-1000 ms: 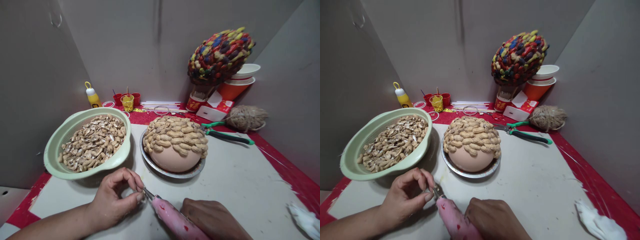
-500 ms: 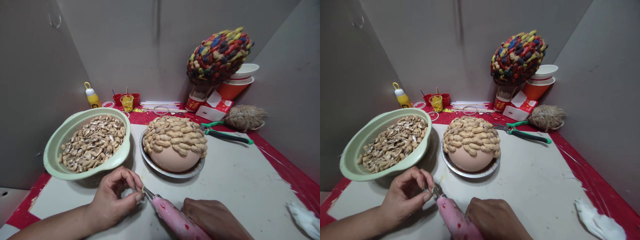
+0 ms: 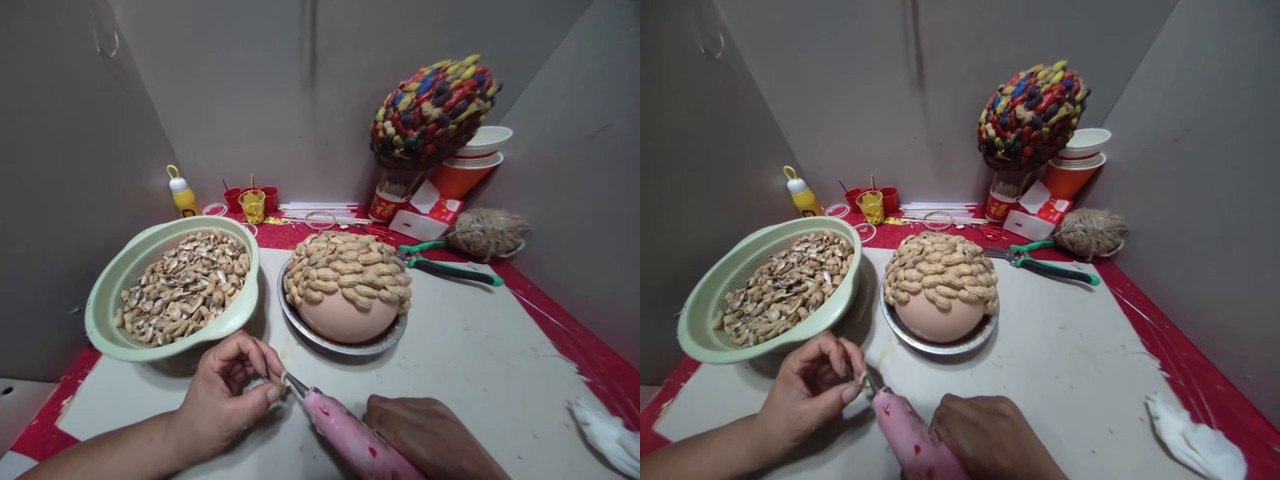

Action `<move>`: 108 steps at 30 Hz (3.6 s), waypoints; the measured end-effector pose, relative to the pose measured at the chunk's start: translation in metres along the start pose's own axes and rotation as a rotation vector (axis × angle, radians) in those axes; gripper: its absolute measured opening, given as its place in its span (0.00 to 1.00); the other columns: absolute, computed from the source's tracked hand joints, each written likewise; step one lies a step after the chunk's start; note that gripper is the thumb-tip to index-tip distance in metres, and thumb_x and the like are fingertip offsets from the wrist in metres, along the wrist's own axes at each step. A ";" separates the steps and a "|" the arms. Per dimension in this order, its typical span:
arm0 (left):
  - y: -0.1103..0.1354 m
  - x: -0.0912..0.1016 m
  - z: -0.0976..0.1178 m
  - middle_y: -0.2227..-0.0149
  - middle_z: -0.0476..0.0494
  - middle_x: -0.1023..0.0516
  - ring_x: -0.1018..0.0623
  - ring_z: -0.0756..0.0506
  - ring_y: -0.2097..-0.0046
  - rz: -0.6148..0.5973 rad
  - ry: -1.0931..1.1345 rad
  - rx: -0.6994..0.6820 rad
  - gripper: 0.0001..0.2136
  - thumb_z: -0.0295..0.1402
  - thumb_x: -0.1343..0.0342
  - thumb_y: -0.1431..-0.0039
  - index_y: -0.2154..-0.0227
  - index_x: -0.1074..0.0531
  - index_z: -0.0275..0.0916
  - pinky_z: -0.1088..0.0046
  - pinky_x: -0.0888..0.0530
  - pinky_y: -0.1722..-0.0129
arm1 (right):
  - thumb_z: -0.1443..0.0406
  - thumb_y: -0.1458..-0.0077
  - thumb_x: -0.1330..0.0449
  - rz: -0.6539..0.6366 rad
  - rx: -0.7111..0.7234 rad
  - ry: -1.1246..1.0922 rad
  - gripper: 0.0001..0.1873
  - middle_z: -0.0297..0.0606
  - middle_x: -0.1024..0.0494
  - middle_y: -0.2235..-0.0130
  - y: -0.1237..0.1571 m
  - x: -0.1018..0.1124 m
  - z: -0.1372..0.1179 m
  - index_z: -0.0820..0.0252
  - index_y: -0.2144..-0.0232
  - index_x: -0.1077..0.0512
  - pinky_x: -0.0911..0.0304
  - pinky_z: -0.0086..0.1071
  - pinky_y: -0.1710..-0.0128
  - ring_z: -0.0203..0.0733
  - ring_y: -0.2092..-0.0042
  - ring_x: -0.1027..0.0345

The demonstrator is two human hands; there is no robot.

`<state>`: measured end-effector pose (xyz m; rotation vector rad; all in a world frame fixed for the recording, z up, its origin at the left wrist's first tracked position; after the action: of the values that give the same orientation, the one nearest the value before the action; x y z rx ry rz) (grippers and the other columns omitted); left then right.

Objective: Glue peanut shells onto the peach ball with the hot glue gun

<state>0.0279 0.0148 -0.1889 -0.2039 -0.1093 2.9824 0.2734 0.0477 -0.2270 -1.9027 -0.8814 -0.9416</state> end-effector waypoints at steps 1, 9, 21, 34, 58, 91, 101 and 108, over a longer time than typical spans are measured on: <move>0.000 0.000 0.000 0.67 0.47 0.25 0.27 0.52 0.66 0.002 0.002 -0.001 0.10 0.24 0.37 0.47 0.72 0.36 0.38 0.78 0.30 0.65 | 0.71 0.40 0.48 -0.005 0.007 -0.008 0.12 0.27 0.28 0.78 0.000 0.000 0.000 0.55 0.75 0.38 0.46 0.27 0.80 0.32 0.80 0.35; 0.000 -0.001 0.003 0.68 0.47 0.25 0.27 0.52 0.67 0.047 -0.035 -0.033 0.10 0.25 0.37 0.47 0.73 0.36 0.38 0.79 0.30 0.67 | 0.70 0.41 0.46 -0.015 -0.025 -0.009 0.11 0.27 0.27 0.78 0.003 -0.003 0.001 0.55 0.75 0.37 0.46 0.29 0.80 0.33 0.79 0.34; 0.002 0.000 0.002 0.68 0.47 0.24 0.26 0.51 0.66 0.072 -0.058 -0.063 0.10 0.24 0.38 0.47 0.73 0.35 0.39 0.79 0.29 0.66 | 0.68 0.37 0.50 -0.061 0.024 0.088 0.14 0.29 0.29 0.78 0.001 -0.001 -0.001 0.55 0.76 0.38 0.47 0.29 0.80 0.33 0.79 0.36; 0.002 0.001 0.001 0.66 0.49 0.24 0.26 0.52 0.65 0.068 -0.064 -0.124 0.09 0.22 0.39 0.46 0.72 0.34 0.39 0.79 0.28 0.64 | 0.74 0.43 0.49 -0.020 0.009 0.113 0.13 0.27 0.30 0.79 0.001 0.001 -0.001 0.55 0.76 0.40 0.48 0.29 0.80 0.32 0.80 0.36; 0.002 0.001 0.003 0.66 0.50 0.24 0.25 0.53 0.64 0.090 -0.104 -0.158 0.09 0.21 0.40 0.45 0.71 0.33 0.40 0.81 0.27 0.63 | 0.74 0.40 0.51 0.035 0.088 0.205 0.16 0.27 0.33 0.81 -0.002 0.001 -0.005 0.56 0.79 0.42 0.51 0.29 0.82 0.31 0.83 0.41; 0.004 -0.002 -0.002 0.66 0.49 0.25 0.25 0.51 0.64 0.053 -0.207 -0.176 0.11 0.19 0.41 0.46 0.68 0.33 0.41 0.78 0.26 0.61 | 0.73 0.40 0.51 0.068 0.043 0.130 0.17 0.27 0.34 0.82 -0.005 0.000 -0.009 0.56 0.80 0.42 0.53 0.30 0.81 0.31 0.82 0.43; 0.004 -0.003 0.000 0.67 0.50 0.24 0.25 0.52 0.64 0.063 -0.207 -0.192 0.10 0.19 0.41 0.46 0.69 0.33 0.41 0.80 0.26 0.61 | 0.74 0.39 0.52 -0.017 0.074 0.176 0.17 0.27 0.33 0.81 -0.003 -0.001 -0.006 0.57 0.79 0.40 0.53 0.29 0.81 0.31 0.81 0.41; 0.004 -0.002 -0.001 0.66 0.49 0.24 0.24 0.52 0.64 0.070 -0.177 -0.182 0.10 0.19 0.41 0.45 0.68 0.33 0.41 0.79 0.26 0.61 | 0.75 0.41 0.53 0.029 0.065 0.141 0.16 0.27 0.33 0.81 -0.002 0.000 -0.006 0.56 0.79 0.41 0.51 0.29 0.80 0.31 0.81 0.41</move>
<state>0.0298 0.0106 -0.1899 0.0373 -0.4031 3.0542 0.2702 0.0434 -0.2243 -1.7662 -0.7899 -1.0048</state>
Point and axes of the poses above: each hand's wrist, its own y-axis away from the middle knuckle, its own x-axis out of the back of the hand, z = x × y, the point moved 1 cm from there along -y, towards the middle knuckle
